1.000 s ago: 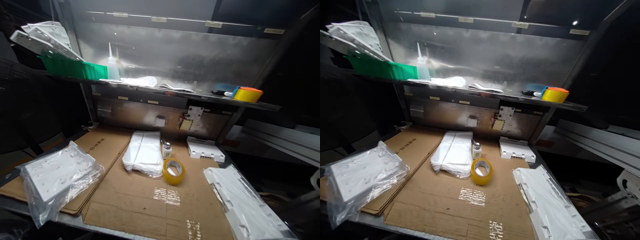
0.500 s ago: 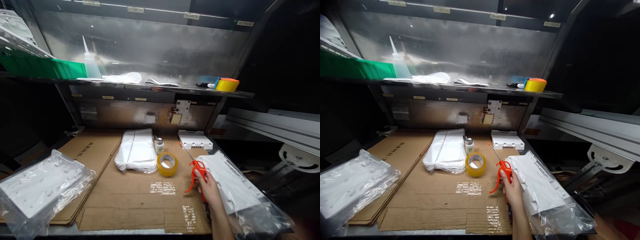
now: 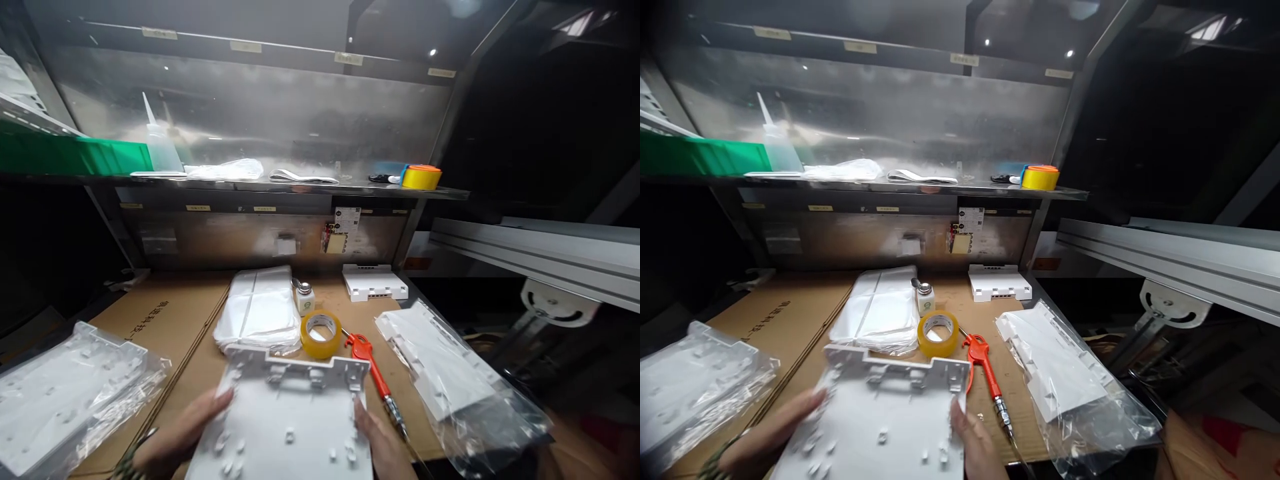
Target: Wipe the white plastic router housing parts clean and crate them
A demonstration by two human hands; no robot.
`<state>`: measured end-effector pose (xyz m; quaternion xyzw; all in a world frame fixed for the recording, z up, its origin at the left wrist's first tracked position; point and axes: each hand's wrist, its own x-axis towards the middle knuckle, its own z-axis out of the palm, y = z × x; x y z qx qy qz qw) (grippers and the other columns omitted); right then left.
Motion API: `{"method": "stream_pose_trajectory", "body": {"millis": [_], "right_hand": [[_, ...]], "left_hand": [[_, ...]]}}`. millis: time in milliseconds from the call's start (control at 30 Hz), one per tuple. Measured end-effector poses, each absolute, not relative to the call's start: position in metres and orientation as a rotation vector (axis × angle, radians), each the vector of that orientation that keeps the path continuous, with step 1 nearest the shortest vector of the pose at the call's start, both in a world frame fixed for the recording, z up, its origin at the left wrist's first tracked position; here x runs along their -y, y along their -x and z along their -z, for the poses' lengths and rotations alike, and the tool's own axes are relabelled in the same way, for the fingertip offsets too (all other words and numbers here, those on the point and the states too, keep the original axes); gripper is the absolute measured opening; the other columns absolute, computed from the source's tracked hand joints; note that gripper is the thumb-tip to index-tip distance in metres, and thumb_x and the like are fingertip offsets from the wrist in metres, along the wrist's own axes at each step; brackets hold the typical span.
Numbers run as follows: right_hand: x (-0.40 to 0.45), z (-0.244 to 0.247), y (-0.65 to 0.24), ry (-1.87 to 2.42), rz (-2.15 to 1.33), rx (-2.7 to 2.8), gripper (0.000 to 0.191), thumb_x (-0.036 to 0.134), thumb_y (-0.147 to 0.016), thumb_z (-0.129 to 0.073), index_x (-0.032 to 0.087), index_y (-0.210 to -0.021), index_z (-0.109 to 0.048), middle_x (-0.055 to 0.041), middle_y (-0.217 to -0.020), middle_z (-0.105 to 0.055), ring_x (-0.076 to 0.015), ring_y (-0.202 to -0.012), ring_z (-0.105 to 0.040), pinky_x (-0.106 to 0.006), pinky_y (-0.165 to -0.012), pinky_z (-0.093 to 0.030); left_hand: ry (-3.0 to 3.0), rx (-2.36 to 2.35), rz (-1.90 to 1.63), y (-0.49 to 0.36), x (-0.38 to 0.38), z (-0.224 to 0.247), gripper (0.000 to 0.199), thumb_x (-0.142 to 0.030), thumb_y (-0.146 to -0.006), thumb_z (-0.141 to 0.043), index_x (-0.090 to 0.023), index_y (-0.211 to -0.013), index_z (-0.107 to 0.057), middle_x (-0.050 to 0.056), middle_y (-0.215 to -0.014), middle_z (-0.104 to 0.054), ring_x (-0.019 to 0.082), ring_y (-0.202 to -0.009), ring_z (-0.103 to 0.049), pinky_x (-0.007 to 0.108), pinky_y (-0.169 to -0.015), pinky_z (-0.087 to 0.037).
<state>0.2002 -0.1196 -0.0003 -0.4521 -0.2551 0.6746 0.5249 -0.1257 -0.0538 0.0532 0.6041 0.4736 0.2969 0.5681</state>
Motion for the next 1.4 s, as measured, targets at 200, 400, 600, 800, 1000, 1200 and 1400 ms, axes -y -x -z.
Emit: {"method": "stream_pose_trajectory", "body": {"millis": [200, 400, 600, 800, 1000, 1200, 1400], "right_hand": [[0.122, -0.001, -0.258, 1.089, -1.409, 0.257, 0.085, 0.069, -0.076, -0.077, 0.019, -0.142, -0.061, -0.0152, -0.125, -0.076, -0.0392, -0.13, -0.063, -0.056, -0.107, -0.052], [0.131, -0.009, -0.277, 0.963, -1.343, 0.066, 0.094, 0.067, -0.081, -0.075, 0.019, -0.155, -0.044, -0.0163, -0.136, -0.07, -0.0367, -0.13, -0.064, -0.055, -0.11, -0.051], [0.131, -0.01, -0.272, 0.961, -1.235, 0.124, 0.083, 0.065, -0.085, -0.072, 0.026, -0.154, -0.047, -0.0105, -0.148, -0.062, -0.0324, -0.134, -0.061, -0.051, -0.114, -0.049], [0.132, -0.008, -0.271, 0.961, -1.233, 0.113, 0.08, 0.064, -0.087, -0.071, 0.03, -0.155, -0.046, -0.007, -0.151, -0.06, -0.0299, -0.136, -0.06, -0.049, -0.115, -0.048], [0.129, -0.009, -0.269, 0.994, -1.227, 0.082, 0.083, 0.065, -0.084, -0.072, 0.029, -0.154, -0.046, -0.0083, -0.145, -0.065, -0.0323, -0.133, -0.062, -0.052, -0.113, -0.049], [0.107, -0.014, -0.238, 1.042, -1.441, 0.339, 0.074, 0.064, -0.079, -0.078, 0.019, -0.136, -0.066, -0.0125, -0.123, -0.077, -0.0344, -0.126, -0.066, -0.052, -0.109, -0.051], [0.045, -0.036, -0.143, 0.827, -1.688, 0.671, 0.063, 0.065, -0.078, -0.077, 0.014, -0.115, -0.076, -0.0086, -0.1, -0.082, -0.032, -0.115, -0.071, -0.045, -0.102, -0.053]], "left_hand": [[-1.903, -1.427, -0.882, 0.101, -0.053, -0.041, 0.043, -0.061, -0.084, -0.06, -0.024, -0.104, -0.072, 0.016, -0.122, -0.071, 0.042, -0.13, -0.055, 0.057, -0.117, -0.035], [-2.056, -1.672, -0.882, 0.116, -0.08, -0.024, 0.046, -0.051, -0.087, -0.05, -0.021, -0.117, -0.067, 0.019, -0.103, -0.076, 0.046, -0.104, -0.067, 0.06, -0.097, -0.045], [-1.886, -1.649, -0.843, 0.14, -0.107, -0.04, 0.053, -0.058, -0.063, -0.082, -0.024, -0.101, -0.068, 0.006, -0.082, -0.08, 0.035, -0.089, -0.073, 0.041, -0.082, -0.052], [-1.688, -1.534, -0.895, 0.146, -0.119, -0.046, 0.07, -0.069, -0.056, -0.085, -0.019, -0.103, -0.071, 0.006, -0.08, -0.076, 0.03, -0.084, -0.072, 0.038, -0.075, -0.055], [-1.572, -1.437, -1.053, 0.137, -0.115, -0.051, 0.082, -0.063, -0.047, -0.091, -0.022, -0.11, -0.057, 0.003, -0.103, -0.061, 0.03, -0.091, -0.075, 0.047, -0.091, -0.057], [-1.595, -1.256, -1.001, 0.116, -0.095, -0.061, 0.066, -0.045, -0.061, -0.093, -0.025, -0.112, -0.058, -0.003, -0.102, -0.048, 0.019, -0.079, -0.072, 0.039, -0.084, -0.058], [-1.602, -1.012, -0.942, 0.088, -0.079, -0.053, 0.063, -0.055, -0.059, -0.093, -0.025, -0.096, -0.052, 0.0, -0.098, -0.053, 0.018, -0.071, -0.067, 0.034, -0.064, -0.057]]}}
